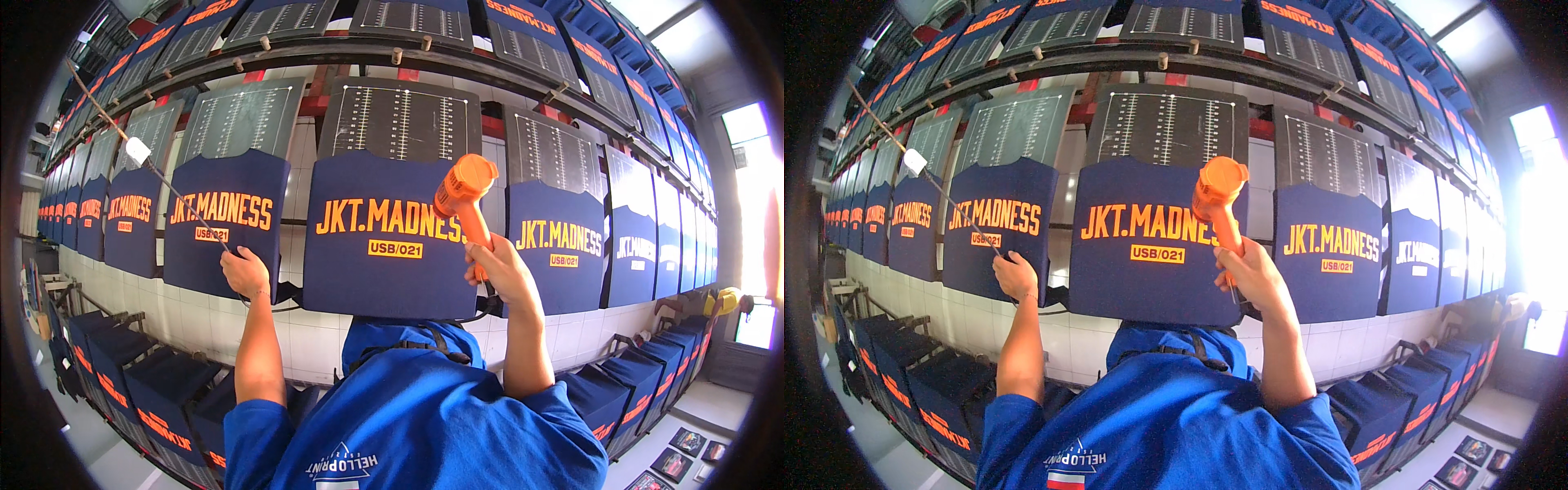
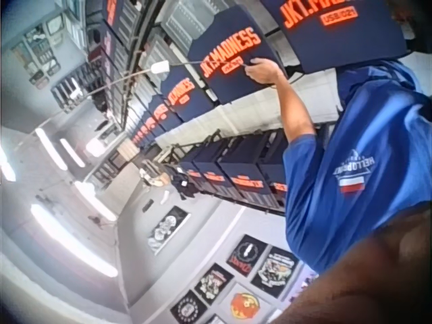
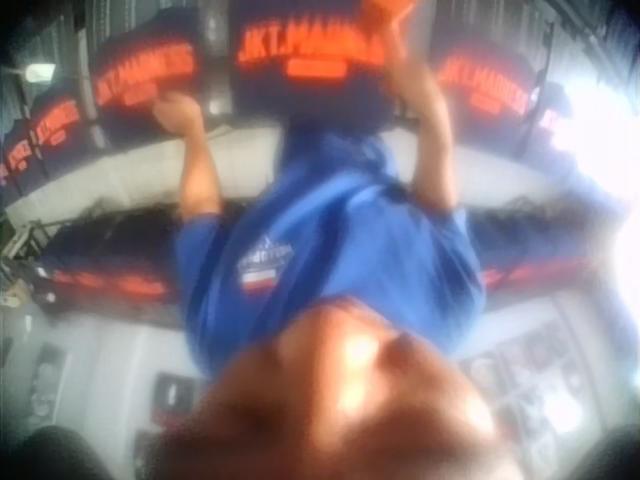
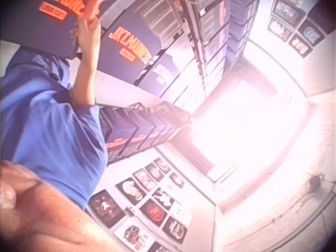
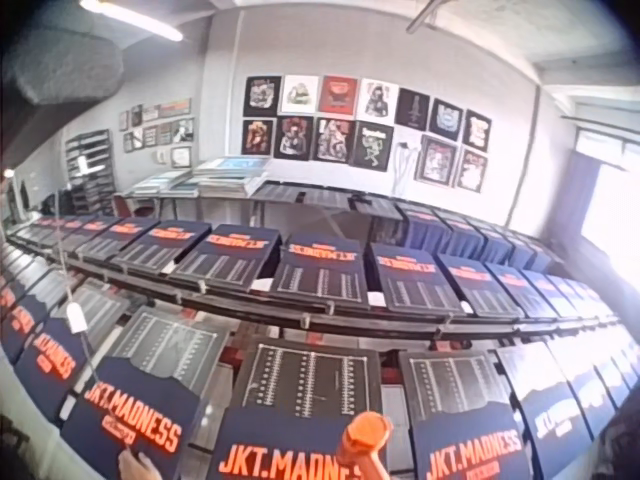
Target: The person holds an orange heat gun to dry the ink on a series of blue t-shirts mounted on boards in a printing facility. The person moves along the rack, using their left hand to smooth the fabric and their right hand to apply heat.
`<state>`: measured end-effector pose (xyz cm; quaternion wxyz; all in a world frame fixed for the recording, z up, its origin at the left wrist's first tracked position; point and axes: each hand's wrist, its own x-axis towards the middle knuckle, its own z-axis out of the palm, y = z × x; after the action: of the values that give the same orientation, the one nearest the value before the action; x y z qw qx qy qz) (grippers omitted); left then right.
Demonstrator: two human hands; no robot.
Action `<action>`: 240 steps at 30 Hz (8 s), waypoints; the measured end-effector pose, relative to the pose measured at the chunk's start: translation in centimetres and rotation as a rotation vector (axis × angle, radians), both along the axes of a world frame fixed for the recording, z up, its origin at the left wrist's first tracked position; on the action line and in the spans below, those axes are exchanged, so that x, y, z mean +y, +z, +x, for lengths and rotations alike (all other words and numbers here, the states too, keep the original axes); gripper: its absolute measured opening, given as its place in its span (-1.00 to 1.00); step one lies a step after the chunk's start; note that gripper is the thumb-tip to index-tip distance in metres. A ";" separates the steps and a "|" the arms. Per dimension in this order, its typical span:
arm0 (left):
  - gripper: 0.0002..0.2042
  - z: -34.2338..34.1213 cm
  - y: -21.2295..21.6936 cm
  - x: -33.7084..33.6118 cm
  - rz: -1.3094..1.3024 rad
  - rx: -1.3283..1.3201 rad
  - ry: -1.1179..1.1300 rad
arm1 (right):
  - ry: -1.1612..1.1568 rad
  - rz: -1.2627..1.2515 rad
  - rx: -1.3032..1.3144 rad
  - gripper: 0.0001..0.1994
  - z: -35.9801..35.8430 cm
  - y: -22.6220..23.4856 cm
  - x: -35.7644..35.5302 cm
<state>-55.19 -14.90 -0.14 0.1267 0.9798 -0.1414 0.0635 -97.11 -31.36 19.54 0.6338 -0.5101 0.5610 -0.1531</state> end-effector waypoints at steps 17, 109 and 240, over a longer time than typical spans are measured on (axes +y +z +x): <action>-0.62 0.6 -1.4 1.0 -0.193 0.019 -0.089 | 0.039 0.059 0.046 -0.74 -2.8 0.9 2.9; -0.36 -9.6 -0.5 -7.1 0.080 0.169 -1.420 | -0.267 0.128 -0.105 -0.77 0.1 -0.1 8.4; -0.54 -51.9 8.4 -7.5 -0.225 1.321 -0.959 | -0.435 -0.093 -0.169 -0.70 -50.7 1.0 -7.2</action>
<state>-107.09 -22.39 8.29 0.2947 0.6298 -0.4338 -0.5730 -147.85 -38.58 20.57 0.6065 -0.3910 0.5951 -0.3537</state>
